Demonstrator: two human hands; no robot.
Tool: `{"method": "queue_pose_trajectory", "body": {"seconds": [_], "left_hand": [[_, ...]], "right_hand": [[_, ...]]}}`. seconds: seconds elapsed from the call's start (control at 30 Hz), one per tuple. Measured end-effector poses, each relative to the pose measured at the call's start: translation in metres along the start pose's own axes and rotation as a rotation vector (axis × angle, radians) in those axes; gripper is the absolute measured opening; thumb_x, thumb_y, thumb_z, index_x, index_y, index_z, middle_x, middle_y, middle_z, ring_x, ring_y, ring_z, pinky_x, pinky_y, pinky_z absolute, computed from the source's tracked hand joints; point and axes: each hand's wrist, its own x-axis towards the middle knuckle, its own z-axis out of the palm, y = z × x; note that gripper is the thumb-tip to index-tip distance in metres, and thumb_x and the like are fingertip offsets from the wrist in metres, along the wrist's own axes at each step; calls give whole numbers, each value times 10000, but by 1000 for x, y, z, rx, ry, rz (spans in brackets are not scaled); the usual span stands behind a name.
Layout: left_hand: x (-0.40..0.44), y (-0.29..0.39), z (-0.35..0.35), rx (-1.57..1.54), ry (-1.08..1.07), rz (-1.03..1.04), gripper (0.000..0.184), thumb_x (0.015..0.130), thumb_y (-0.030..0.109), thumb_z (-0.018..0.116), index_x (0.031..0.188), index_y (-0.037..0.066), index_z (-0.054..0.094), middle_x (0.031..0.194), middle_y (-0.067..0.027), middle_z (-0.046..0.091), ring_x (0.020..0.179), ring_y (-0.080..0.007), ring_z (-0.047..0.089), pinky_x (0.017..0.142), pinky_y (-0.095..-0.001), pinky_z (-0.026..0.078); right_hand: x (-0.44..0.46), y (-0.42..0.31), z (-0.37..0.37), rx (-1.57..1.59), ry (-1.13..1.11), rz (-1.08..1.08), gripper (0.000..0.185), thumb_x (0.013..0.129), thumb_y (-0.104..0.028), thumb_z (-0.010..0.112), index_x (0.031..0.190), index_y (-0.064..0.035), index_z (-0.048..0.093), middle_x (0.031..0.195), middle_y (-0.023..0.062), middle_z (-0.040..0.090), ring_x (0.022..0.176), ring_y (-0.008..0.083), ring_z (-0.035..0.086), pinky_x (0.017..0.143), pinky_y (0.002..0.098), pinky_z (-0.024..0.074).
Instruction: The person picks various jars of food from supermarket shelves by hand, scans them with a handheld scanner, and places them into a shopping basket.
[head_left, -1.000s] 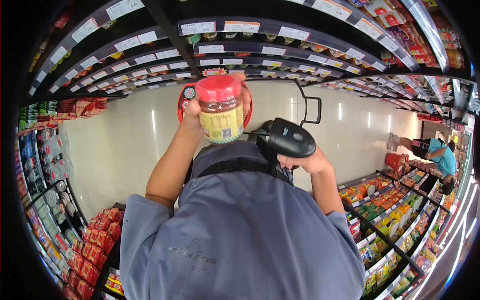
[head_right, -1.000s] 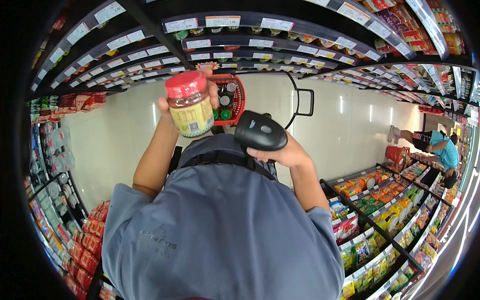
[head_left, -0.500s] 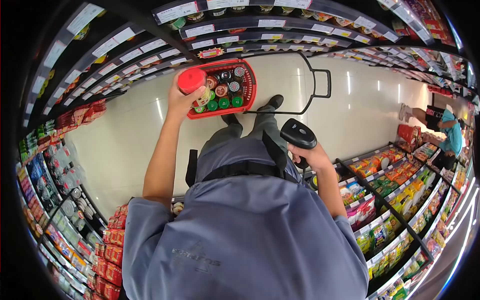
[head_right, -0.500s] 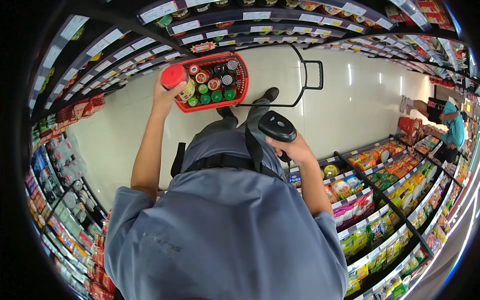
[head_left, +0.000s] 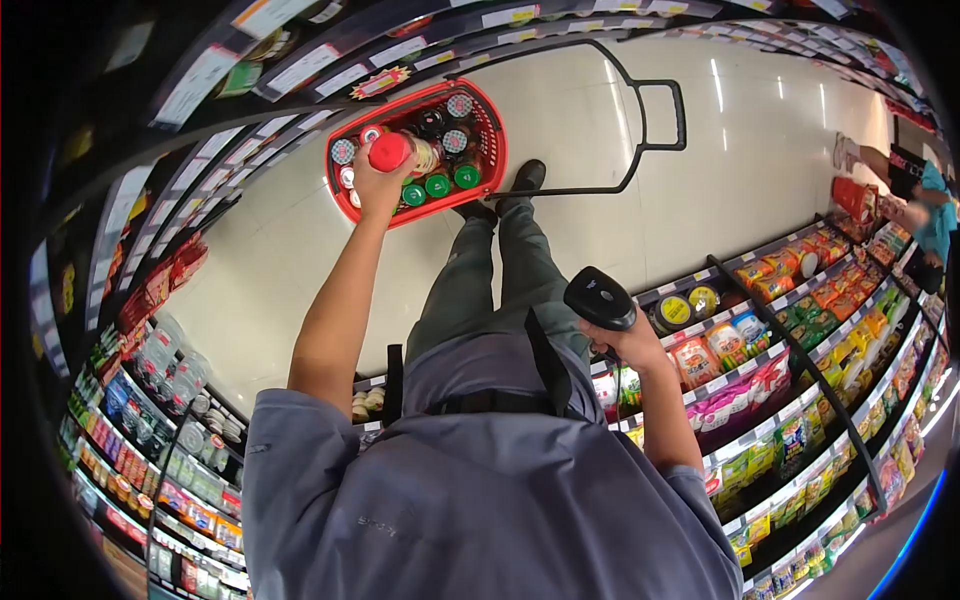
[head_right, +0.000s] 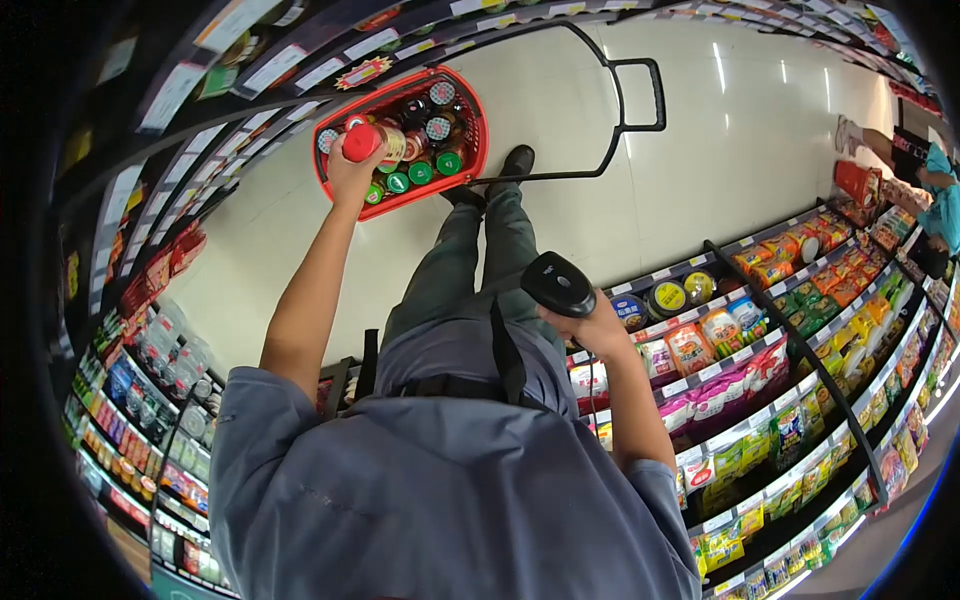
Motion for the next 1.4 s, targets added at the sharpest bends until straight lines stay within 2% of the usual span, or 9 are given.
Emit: {"method": "queue_pose_trajectory", "body": {"seconds": [0.2,0.27,0.3,0.47,0.53,0.73,1.0,1.13,1.4], "left_hand": [[48,-36,67,118,-26,-28,787,595,381,864,1158,-49,523,1129,-174,600,1003,-237,609,853,-323,484],[68,-53,87,329,135,-95,883,562,446,864,1178,-79,510,1142,-199,596,1030,-260,604,870,-336,483],[70,-51,90,75,130,-193,993,527,504,848,1194,-130,475,1129,-270,581,1019,-340,611,878,-385,496],[112,-80,108,386,196,-310,1052,495,558,834,1193,-135,460,1114,-258,592,972,-349,630,836,-380,518],[121,-88,116,329,195,-327,962,501,540,851,1134,-105,521,1111,-242,605,994,-318,617,873,-370,489],[127,-97,147,501,175,-295,953,508,505,851,1195,-40,478,1122,-225,603,994,-341,630,869,-385,510],[144,-114,182,628,111,-216,852,531,475,846,1182,46,502,1131,-170,612,1006,-323,615,903,-423,467],[150,-113,187,759,83,-163,839,545,485,833,1197,79,493,1172,-132,601,1111,-307,545,976,-442,384],[144,-104,186,851,-17,-133,888,603,513,799,1282,86,418,1266,-130,535,1223,-320,449,1006,-485,342]], "right_hand": [[44,25,-36,-97,71,75,221,746,-169,779,885,-45,659,636,-12,592,534,56,503,496,239,395],[56,30,-42,-55,67,85,225,748,-162,773,908,-44,668,663,-13,606,559,49,510,506,238,399],[60,30,-44,-51,83,52,227,748,-156,770,917,-43,669,678,-14,612,564,50,513,509,236,401],[84,43,-56,-92,29,197,238,745,-141,768,939,-44,671,722,-7,630,638,50,524,581,244,433],[90,51,-57,-116,27,205,242,745,-143,770,942,-42,674,733,4,641,665,45,527,607,249,445],[107,65,-63,-45,15,184,305,741,-127,770,1013,-32,669,823,15,681,722,49,547,653,255,467],[122,74,-74,-102,33,314,257,748,-107,753,970,-29,649,760,-2,644,677,50,535,609,246,443],[130,83,-77,-128,36,307,317,742,-114,767,1020,-17,648,888,49,694,786,81,604,733,273,483],[125,77,-73,-224,33,242,320,743,-124,769,1021,-11,659,899,76,703,826,99,629,749,290,495]]}}
